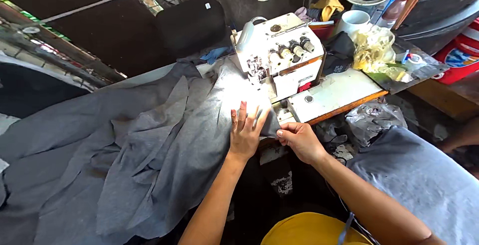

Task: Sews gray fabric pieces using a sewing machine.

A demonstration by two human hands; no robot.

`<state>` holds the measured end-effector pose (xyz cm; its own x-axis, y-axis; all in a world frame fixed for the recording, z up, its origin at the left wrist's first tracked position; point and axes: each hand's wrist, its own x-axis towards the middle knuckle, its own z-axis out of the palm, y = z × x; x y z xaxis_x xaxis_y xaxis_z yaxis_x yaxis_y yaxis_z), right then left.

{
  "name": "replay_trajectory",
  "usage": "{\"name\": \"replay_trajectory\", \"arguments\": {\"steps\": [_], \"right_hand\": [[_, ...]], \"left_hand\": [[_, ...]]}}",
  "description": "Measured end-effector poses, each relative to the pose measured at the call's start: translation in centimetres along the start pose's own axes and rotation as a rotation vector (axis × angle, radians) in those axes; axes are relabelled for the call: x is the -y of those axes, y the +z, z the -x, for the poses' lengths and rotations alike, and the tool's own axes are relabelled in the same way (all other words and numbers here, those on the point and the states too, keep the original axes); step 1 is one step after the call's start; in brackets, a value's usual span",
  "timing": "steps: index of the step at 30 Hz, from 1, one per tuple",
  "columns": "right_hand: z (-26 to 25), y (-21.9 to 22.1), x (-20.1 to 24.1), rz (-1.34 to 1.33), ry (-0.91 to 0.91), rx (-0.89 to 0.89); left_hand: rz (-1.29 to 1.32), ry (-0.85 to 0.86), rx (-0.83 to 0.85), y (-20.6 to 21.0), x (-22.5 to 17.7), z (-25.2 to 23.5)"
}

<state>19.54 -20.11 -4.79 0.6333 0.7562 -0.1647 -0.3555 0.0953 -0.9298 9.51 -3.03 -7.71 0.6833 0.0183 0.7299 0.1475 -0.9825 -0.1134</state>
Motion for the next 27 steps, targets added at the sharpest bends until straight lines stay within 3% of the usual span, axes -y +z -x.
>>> {"name": "replay_trajectory", "arguments": {"steps": [4,7,11,14,16,19,21,23,25,27], "right_hand": [[-1.0,0.4,-0.9,0.001,-0.046,-0.067],[-3.6,0.7,-0.7,0.114,-0.259,-0.089],[-6.9,1.3,0.9,0.472,-0.527,-0.122],[-7.7,2.2,2.2,0.876,-0.703,-0.190],[-7.3,2.7,2.9,1.070,-0.633,-0.198],[-6.1,3.4,3.3,1.257,-0.492,-0.175],[-5.4,3.0,2.7,1.292,-0.511,-0.152],[-4.3,1.3,2.3,1.218,-0.551,-0.114],[-3.3,-1.1,2.7,1.064,-0.508,-0.080],[-3.3,-2.6,3.3,0.854,-0.395,-0.089]], "left_hand": [[-0.021,0.008,0.061,-0.5,0.7,-0.1],[0.021,-0.094,0.170,-1.3,1.5,-2.8],[0.082,-0.212,0.389,-2.1,4.2,-7.7],[-0.034,-0.289,0.727,-1.3,6.2,-11.1],[-0.087,-0.350,0.878,-0.3,7.4,-12.7],[-0.153,-0.402,0.935,0.9,9.3,-14.1],[-0.214,-0.465,0.928,0.5,10.3,-14.0],[-0.222,-0.562,0.935,-2.4,9.7,-12.7],[0.055,-0.613,1.109,-6.5,7.8,-11.3],[0.602,-0.555,1.142,-7.3,4.9,-10.2]]}}
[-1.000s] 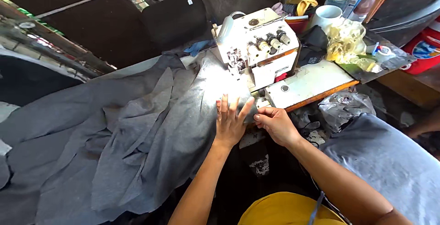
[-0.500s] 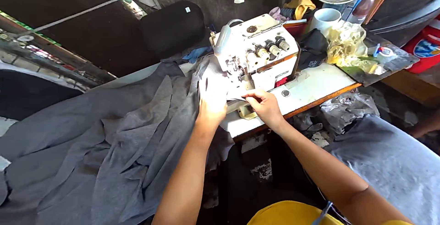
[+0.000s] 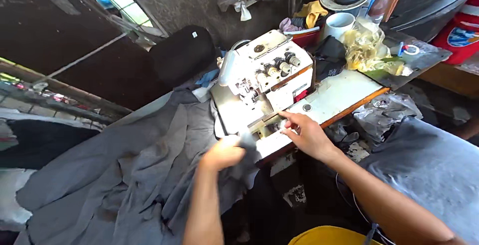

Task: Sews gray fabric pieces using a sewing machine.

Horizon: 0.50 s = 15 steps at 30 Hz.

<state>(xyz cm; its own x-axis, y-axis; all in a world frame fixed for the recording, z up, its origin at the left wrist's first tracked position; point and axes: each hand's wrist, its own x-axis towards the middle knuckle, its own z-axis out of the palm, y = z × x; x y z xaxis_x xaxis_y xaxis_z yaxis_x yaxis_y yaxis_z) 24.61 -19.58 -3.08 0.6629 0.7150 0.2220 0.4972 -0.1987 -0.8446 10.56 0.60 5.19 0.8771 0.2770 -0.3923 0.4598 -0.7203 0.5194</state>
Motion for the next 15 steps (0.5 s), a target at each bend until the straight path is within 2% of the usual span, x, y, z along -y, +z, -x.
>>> {"name": "replay_trajectory", "arguments": {"steps": [1,2,3,5,7,9,11,12,14,15], "right_hand": [[-0.2,-0.1,-0.2,-0.104,0.042,-0.048],[-0.2,0.0,-0.4,-0.176,0.056,-0.118],[-0.5,-0.1,-0.5,-0.199,0.025,-0.214],[-1.5,-1.3,-0.3,-0.227,-0.113,-0.384],[-1.8,-3.1,-0.1,-0.386,-0.303,-0.402],[-1.2,-4.0,1.3,-0.606,-0.535,-0.194],[0.1,-3.2,4.0,-0.693,-0.719,0.079],[0.8,-2.5,5.3,-0.665,-0.780,0.174],[0.5,-1.9,7.8,-0.411,-0.894,0.326],[-0.2,-2.4,8.9,-0.252,-0.888,0.399]], "left_hand": [[0.231,0.134,0.085,2.2,-0.9,-1.2],[0.459,0.166,0.127,4.4,-2.3,-3.0],[0.647,0.117,0.106,5.8,-3.7,-4.8],[0.900,0.010,0.043,5.8,-5.6,-6.4],[1.044,0.055,0.082,4.0,-6.6,-3.3],[1.146,0.234,0.029,2.3,-8.1,2.0],[1.144,0.532,-0.092,0.9,-9.9,7.5],[1.106,0.668,-0.213,-0.1,-10.5,10.3],[1.015,0.849,-0.636,-3.0,-10.3,16.2],[0.939,0.954,-0.724,-5.9,-8.3,19.5]]}}
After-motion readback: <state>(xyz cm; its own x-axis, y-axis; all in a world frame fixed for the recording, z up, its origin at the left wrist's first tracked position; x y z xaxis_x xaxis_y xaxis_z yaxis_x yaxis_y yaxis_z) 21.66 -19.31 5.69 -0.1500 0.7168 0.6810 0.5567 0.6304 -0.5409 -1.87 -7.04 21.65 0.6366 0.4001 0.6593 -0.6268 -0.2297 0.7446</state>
